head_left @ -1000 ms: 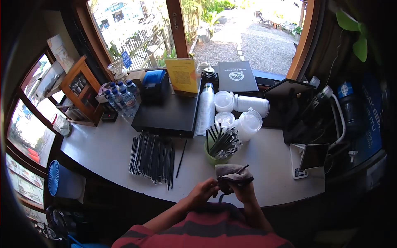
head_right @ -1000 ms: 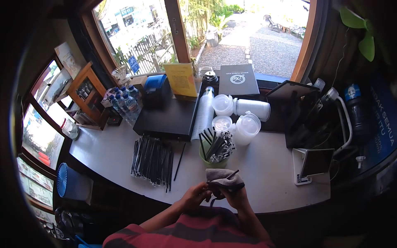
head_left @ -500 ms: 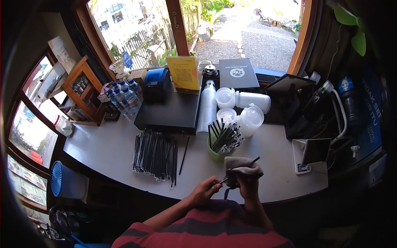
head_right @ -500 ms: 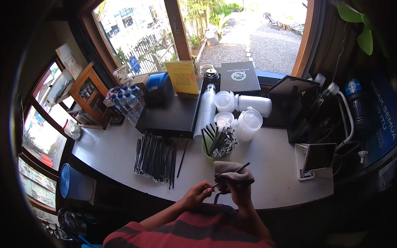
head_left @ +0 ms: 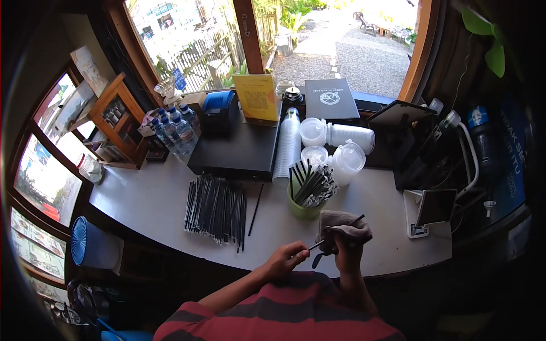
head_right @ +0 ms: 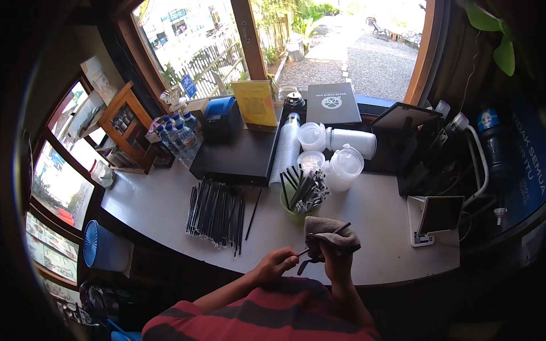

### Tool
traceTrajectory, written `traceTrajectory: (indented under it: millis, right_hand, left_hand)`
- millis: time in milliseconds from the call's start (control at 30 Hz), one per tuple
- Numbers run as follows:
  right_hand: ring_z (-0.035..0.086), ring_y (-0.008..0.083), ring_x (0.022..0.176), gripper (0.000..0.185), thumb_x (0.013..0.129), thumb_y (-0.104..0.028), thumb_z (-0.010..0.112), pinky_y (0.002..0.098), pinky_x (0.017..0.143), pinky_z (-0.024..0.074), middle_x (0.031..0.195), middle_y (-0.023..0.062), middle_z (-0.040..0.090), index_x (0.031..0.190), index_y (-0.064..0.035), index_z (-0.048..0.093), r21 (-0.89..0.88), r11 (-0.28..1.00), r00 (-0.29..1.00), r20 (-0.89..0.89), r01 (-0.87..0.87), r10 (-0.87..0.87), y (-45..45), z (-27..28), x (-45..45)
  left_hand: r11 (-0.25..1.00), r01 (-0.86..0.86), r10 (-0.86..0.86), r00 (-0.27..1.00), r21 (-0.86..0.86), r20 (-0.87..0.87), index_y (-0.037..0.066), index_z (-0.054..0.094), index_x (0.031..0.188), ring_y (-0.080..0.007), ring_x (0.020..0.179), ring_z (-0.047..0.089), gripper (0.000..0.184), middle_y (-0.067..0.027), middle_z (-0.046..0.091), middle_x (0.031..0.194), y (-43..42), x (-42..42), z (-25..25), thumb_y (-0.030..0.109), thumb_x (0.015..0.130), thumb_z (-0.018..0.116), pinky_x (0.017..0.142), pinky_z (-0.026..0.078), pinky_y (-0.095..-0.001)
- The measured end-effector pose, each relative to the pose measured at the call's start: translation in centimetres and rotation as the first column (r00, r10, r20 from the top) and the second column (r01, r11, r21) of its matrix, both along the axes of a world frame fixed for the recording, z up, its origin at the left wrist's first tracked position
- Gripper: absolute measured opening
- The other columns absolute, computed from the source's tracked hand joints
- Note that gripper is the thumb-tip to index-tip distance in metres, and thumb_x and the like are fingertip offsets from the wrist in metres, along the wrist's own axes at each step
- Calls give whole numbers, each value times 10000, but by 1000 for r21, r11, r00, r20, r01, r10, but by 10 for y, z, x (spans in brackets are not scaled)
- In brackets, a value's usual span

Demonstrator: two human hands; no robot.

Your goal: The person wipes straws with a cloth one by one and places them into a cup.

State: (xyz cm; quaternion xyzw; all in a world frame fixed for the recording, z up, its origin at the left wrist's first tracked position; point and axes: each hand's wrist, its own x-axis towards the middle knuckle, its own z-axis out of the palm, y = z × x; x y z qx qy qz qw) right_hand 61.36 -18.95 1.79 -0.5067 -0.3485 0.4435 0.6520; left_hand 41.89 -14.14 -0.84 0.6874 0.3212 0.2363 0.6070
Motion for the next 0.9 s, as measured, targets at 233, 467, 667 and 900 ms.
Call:
traceTrajectory:
  millis: [233, 467, 667, 900]
  right_hand:
    - [620, 99, 833, 173, 911, -109, 662, 264, 713, 504, 972, 38, 661, 1052, -10, 655, 32, 974, 974, -23, -225, 226, 7, 12, -30]
    - [605, 85, 763, 183, 940, -168, 628, 246, 623, 488, 895, 24, 652, 1048, -23, 658, -68, 996, 999, 5, 51, -51, 10, -5, 12]
    - [618, 105, 863, 184, 937, -149, 629, 261, 737, 507, 992, 26, 653, 1073, -27, 650, 71, 964, 950, 205, -256, 237, 17, 9, -10]
    - [637, 134, 926, 242, 922, -83, 644, 277, 790, 525, 1119, 110, 654, 1142, 15, 621, 105, 925, 908, 259, -366, 330, 25, -17, -13]
  left_hand:
    - [985, -140, 130, 987, 102, 98, -3, 602, 946, -203, 685, 551, 233, -90, 611, 758, -4, 6, -1, 224, 988, 570, 666, 463, -349]
    - [995, -33, 40, 996, 92, -82, 10, 591, 882, -216, 677, 580, 207, -72, 599, 743, 0, -1, -14, 192, 978, 578, 648, 478, -337]
    - [932, -145, 127, 989, 333, 73, -10, 652, 949, -280, 777, 627, 168, -139, 650, 868, 7, 8, -6, 154, 944, 615, 706, 501, -351]
    - [813, -183, 208, 978, 553, 17, -12, 664, 980, -288, 810, 623, 151, -134, 650, 934, 26, -6, 10, 79, 858, 670, 742, 513, -372]
